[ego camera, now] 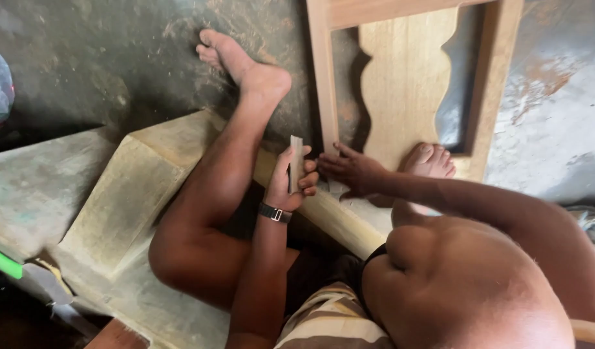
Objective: The person sands a decorative wooden frame by hand using a piece of sandpaper.
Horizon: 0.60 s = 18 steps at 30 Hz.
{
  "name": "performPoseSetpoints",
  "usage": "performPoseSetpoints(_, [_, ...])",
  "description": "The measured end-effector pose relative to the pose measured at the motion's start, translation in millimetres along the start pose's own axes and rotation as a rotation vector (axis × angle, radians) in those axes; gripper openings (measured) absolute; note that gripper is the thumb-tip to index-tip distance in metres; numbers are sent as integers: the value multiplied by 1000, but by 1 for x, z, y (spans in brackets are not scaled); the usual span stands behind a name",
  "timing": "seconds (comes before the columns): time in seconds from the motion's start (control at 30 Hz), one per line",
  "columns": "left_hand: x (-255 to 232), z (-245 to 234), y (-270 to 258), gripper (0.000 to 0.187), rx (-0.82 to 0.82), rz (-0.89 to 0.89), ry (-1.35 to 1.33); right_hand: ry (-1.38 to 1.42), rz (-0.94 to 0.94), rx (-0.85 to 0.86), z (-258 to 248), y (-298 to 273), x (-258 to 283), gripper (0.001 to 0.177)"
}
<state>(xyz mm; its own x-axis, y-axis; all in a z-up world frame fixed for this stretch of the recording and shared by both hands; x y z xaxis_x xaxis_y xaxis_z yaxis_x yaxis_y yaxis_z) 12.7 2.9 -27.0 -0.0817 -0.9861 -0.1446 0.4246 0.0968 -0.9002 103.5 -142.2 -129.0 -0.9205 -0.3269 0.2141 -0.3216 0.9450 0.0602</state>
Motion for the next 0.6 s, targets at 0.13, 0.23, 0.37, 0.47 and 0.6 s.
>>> performPoseSetpoints(0.13, [2, -9, -1, 71, 383, -176, -279, -79, -77, 176, 4, 13, -42, 94])
performPoseSetpoints(0.23, [0, 3, 5, 85, 644, -258, -450, -291, -16, 216, -18, 30, -90, 87])
performPoseSetpoints(0.37, [-9, 19, 0, 96, 851, -256, -499, 54, 213, -39, -23, 62, -163, 98])
performPoseSetpoints(0.47, [-16, 23, -5, 96, 950, -212, -498, 21, 372, 26, -14, 72, -208, 101])
performPoseSetpoints(0.6, [-22, 30, -18, 96, 809, -80, -418, -707, 406, 378, -42, 74, -178, 125])
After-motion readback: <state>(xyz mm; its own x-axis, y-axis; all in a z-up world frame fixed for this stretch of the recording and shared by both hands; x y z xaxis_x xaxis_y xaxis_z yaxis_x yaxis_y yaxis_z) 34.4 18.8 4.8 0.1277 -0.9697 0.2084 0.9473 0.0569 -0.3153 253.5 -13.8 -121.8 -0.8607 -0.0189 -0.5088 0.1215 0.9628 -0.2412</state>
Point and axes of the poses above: each hand's wrist, its own y-axis towards the middle knuckle, its own z-axis out of the palm, x = y × z, the point moved 3 cm from there along y, towards the middle knuckle, and after that the axes turned 13 degrees about -y, right-handed, at the moved point
